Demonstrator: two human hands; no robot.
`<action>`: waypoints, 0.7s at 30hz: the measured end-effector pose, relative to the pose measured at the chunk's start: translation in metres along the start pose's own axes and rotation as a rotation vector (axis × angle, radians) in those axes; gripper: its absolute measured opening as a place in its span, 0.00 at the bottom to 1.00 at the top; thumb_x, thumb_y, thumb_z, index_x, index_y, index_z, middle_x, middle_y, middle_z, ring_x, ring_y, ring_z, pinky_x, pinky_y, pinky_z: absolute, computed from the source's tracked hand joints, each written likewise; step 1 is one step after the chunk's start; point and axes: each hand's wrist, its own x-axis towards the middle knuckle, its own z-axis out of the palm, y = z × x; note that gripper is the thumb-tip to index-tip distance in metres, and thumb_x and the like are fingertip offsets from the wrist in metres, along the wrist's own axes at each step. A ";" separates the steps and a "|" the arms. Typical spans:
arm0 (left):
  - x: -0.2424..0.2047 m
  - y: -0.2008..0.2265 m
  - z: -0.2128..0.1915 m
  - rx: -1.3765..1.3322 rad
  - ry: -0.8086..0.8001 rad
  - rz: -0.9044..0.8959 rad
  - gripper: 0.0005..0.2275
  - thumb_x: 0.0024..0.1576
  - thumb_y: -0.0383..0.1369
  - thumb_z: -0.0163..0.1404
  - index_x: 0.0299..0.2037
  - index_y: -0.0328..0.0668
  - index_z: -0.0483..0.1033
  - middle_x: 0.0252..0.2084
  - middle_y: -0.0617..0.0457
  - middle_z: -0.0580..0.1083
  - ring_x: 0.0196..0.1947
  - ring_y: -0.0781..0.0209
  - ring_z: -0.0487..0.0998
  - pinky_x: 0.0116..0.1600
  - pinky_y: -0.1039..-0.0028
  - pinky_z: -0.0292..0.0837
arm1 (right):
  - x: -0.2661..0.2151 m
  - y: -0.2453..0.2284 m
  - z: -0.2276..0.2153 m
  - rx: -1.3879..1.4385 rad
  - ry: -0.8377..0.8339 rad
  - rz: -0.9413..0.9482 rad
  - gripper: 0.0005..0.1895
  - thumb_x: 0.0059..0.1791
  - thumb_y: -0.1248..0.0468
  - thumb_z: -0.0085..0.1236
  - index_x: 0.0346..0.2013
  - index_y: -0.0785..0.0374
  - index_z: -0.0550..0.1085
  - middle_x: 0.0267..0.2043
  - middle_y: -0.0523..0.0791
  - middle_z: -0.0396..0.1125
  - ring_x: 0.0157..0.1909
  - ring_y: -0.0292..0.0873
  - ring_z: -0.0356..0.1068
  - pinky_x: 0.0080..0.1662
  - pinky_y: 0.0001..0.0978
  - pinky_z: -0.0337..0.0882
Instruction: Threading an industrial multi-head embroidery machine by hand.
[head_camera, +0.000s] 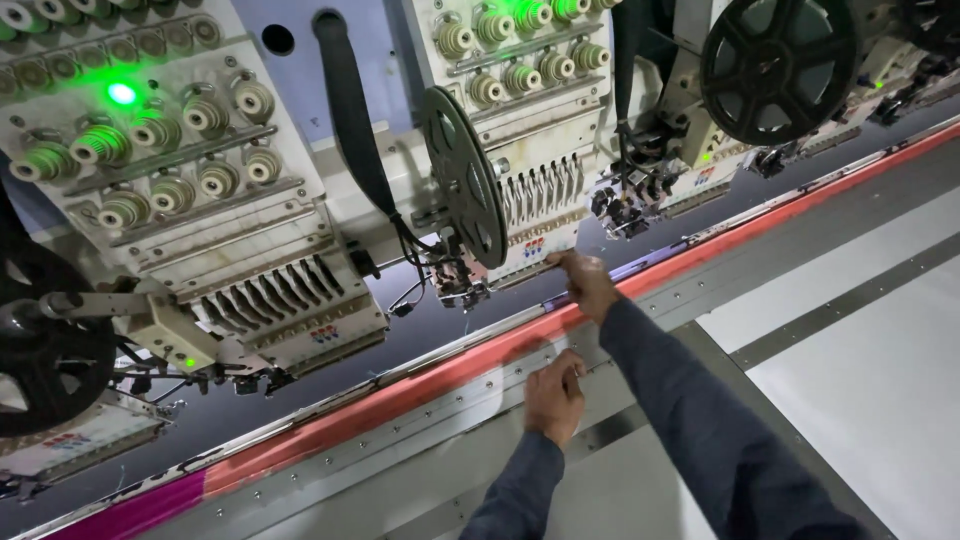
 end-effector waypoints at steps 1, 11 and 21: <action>0.002 -0.002 0.001 0.074 -0.064 -0.033 0.10 0.59 0.23 0.39 0.33 0.55 0.68 0.24 0.56 0.72 0.25 0.52 0.75 0.48 0.60 0.70 | 0.026 0.019 -0.007 -0.120 0.106 -0.067 0.14 0.52 0.64 0.46 0.45 0.53 0.80 0.17 0.38 0.53 0.16 0.35 0.53 0.18 0.24 0.53; -0.003 0.002 -0.034 -0.109 -0.144 -0.131 0.10 0.63 0.30 0.40 0.36 0.60 0.75 0.24 0.54 0.74 0.32 0.51 0.79 0.57 0.55 0.73 | -0.098 0.023 0.044 0.058 0.037 -0.090 0.07 0.49 0.57 0.47 0.35 0.56 0.67 0.26 0.38 0.56 0.26 0.34 0.59 0.32 0.27 0.59; -0.085 0.047 -0.133 -0.462 -0.144 0.045 0.08 0.63 0.22 0.42 0.35 0.40 0.74 0.19 0.54 0.65 0.19 0.64 0.66 0.29 0.75 0.63 | -0.341 0.014 0.011 -0.520 -0.584 -0.101 0.15 0.57 0.49 0.48 0.34 0.54 0.73 0.26 0.36 0.48 0.30 0.34 0.46 0.37 0.30 0.47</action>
